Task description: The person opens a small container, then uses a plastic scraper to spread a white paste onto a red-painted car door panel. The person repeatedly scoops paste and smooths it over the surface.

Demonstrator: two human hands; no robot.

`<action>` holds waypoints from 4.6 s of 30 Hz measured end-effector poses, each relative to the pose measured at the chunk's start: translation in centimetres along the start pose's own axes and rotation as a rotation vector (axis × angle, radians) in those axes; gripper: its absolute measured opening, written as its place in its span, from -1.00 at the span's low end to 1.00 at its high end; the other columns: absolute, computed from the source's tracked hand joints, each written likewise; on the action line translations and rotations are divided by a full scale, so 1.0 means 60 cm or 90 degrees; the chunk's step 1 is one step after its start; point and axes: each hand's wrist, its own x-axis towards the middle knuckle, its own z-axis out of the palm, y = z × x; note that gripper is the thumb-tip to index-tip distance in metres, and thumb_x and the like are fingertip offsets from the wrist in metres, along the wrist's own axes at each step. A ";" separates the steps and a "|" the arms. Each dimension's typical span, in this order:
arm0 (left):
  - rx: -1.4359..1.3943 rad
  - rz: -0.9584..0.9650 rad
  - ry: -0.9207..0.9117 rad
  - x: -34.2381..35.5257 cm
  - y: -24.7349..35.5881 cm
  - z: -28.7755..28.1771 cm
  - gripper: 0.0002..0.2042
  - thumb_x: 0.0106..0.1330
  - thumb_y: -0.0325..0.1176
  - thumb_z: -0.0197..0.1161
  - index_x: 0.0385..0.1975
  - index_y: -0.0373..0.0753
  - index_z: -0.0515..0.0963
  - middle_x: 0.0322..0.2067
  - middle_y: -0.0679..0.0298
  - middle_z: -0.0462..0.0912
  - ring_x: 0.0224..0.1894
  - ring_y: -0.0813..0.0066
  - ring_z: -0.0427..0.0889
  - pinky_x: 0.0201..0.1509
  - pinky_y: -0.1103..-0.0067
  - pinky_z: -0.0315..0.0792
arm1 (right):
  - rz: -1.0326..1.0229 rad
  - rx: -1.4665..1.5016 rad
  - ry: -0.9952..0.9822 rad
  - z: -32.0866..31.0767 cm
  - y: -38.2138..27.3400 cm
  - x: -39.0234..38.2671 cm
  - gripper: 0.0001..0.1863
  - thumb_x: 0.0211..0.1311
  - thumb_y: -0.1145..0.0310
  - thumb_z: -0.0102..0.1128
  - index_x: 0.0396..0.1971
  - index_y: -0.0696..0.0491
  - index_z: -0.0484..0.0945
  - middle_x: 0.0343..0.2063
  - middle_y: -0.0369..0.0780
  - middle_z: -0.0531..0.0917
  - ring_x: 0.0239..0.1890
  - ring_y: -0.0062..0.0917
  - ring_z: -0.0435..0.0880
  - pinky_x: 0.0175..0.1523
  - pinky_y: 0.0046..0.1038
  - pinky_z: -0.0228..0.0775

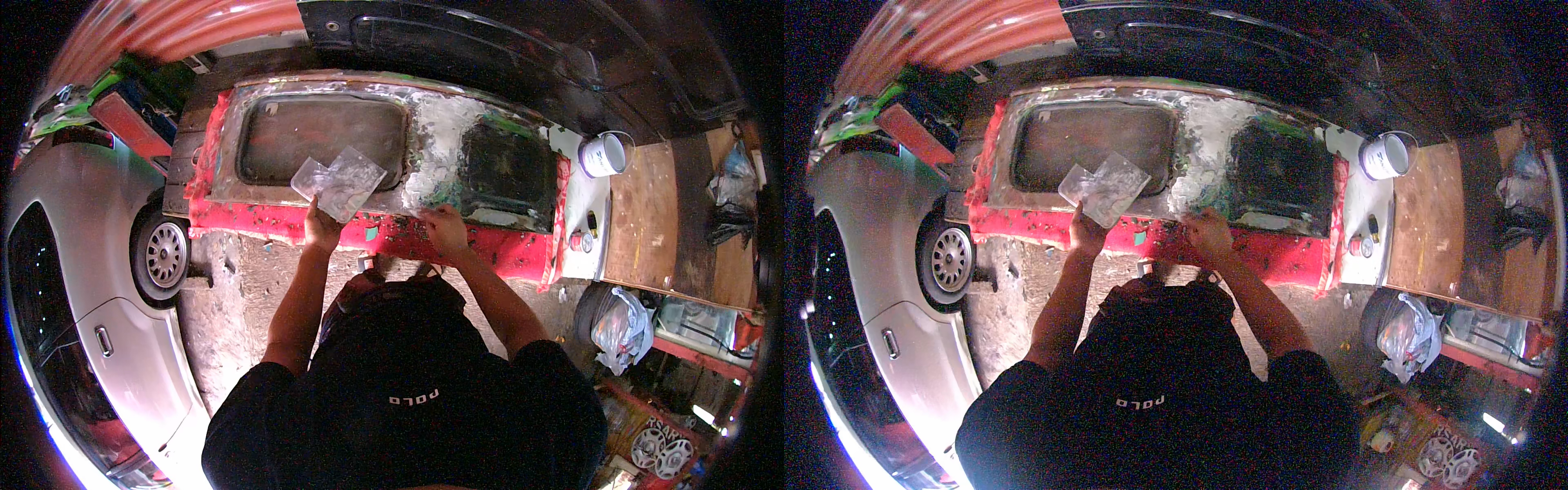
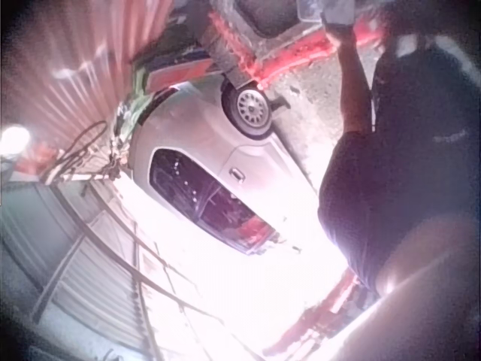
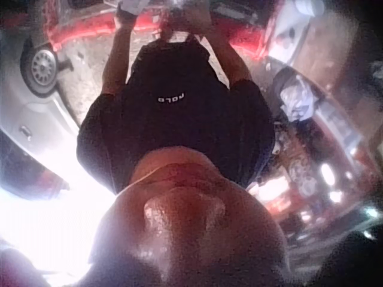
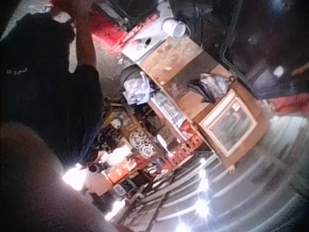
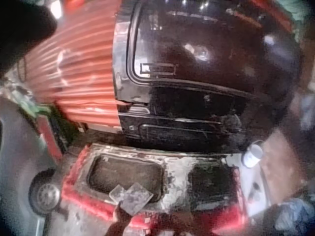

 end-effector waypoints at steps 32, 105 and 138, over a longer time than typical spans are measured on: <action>0.022 -0.023 -0.134 0.017 -0.016 0.049 -0.37 0.31 0.05 -0.01 0.27 -0.23 0.15 0.22 0.14 0.30 0.24 0.15 0.30 0.30 0.26 0.19 | 0.384 0.186 0.114 -0.122 0.016 0.032 -0.73 0.16 0.32 0.20 -0.13 0.05 0.61 -0.45 -0.13 0.64 -0.41 -0.52 0.59 -0.24 -0.46 0.43; 0.104 0.139 -0.170 -0.128 -0.218 0.369 -0.42 0.27 -0.27 0.11 0.29 -0.04 0.09 0.20 0.18 0.29 0.24 0.14 0.31 0.24 0.16 0.27 | 0.280 0.819 0.113 -0.267 0.065 0.049 -0.62 0.08 0.62 0.18 -0.05 0.18 0.43 -0.42 -0.19 0.58 -0.46 -0.51 0.64 -0.44 -0.49 0.59; 0.182 -0.039 -0.173 -0.094 -0.195 0.361 -0.59 0.34 -0.25 0.04 0.16 -0.21 0.27 0.03 0.17 0.50 0.03 0.27 0.53 0.06 0.33 0.48 | 0.089 0.486 -0.177 -0.324 0.084 0.096 -0.73 0.13 0.49 0.16 -0.14 0.16 0.58 -0.20 -0.18 0.67 -0.16 -0.54 0.61 0.01 -0.48 0.40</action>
